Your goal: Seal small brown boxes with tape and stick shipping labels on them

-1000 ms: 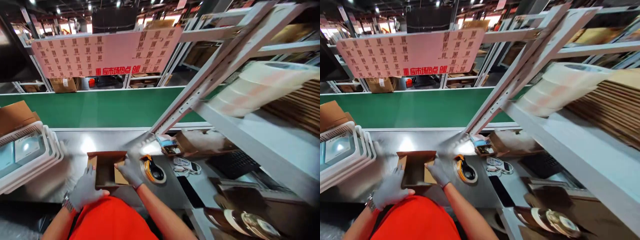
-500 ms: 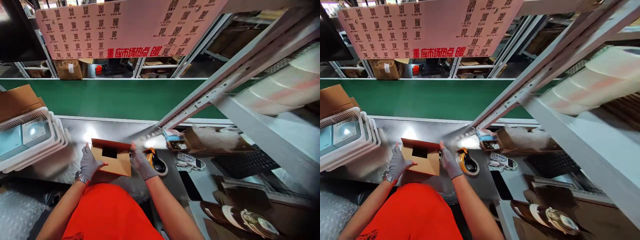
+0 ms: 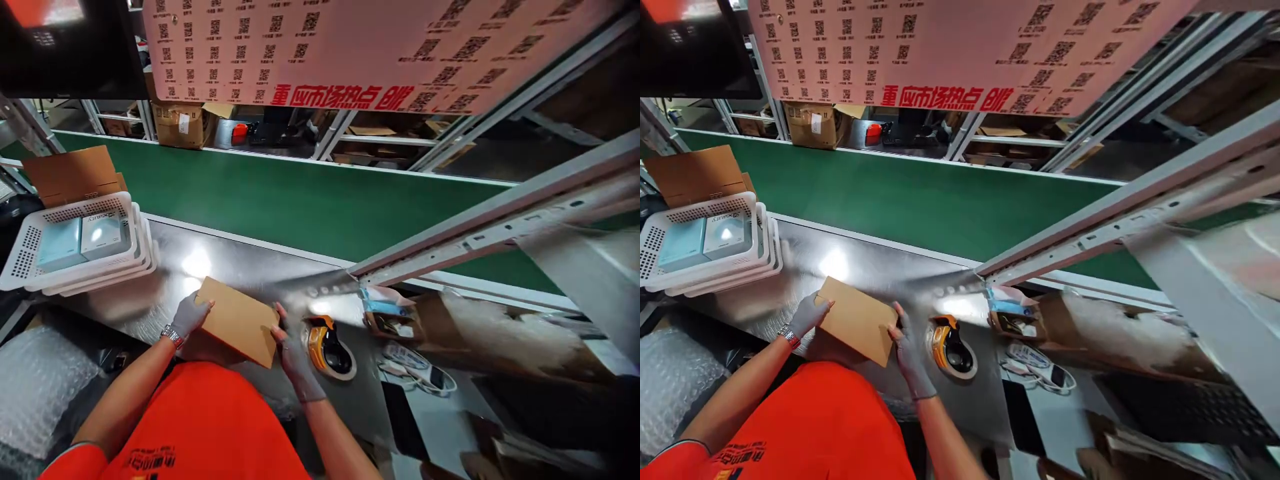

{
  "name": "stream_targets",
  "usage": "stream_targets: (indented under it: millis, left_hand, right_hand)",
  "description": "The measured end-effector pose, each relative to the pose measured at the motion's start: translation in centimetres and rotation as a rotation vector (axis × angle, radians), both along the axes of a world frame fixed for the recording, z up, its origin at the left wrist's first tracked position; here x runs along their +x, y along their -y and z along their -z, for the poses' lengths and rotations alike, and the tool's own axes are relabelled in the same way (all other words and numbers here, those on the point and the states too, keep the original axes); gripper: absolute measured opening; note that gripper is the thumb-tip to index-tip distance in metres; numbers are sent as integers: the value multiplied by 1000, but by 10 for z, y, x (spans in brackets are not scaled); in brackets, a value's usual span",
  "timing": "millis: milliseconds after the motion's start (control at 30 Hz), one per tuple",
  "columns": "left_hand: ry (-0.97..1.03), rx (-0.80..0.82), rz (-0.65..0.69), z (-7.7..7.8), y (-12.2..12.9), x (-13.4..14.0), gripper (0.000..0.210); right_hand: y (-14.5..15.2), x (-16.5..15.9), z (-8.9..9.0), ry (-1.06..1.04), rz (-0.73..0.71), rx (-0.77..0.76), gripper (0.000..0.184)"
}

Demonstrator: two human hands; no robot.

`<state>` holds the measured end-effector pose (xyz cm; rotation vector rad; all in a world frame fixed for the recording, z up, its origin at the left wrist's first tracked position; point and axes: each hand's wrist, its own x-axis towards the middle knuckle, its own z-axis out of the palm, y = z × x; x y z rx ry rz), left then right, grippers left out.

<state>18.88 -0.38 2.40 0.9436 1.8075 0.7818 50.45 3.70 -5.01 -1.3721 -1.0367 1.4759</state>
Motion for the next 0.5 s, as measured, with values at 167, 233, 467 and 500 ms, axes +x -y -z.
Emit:
stream_targets:
  millis: [167, 233, 467, 500]
  left_hand:
    - [46, 9, -14, 1, -2, 1, 46]
    - [80, 7, -16, 0, -5, 3, 45]
    - [129, 37, 28, -8, -12, 9, 37]
    - [125, 35, 27, -8, -13, 9, 35]
  right_hand:
    - [-1, 76, 32, 627, 168, 53, 130]
    - [1, 103, 48, 790, 184, -9, 139]
    - [-3, 133, 55, 810, 90, 25, 95]
    - [-6, 135, 45, 735, 93, 55, 92]
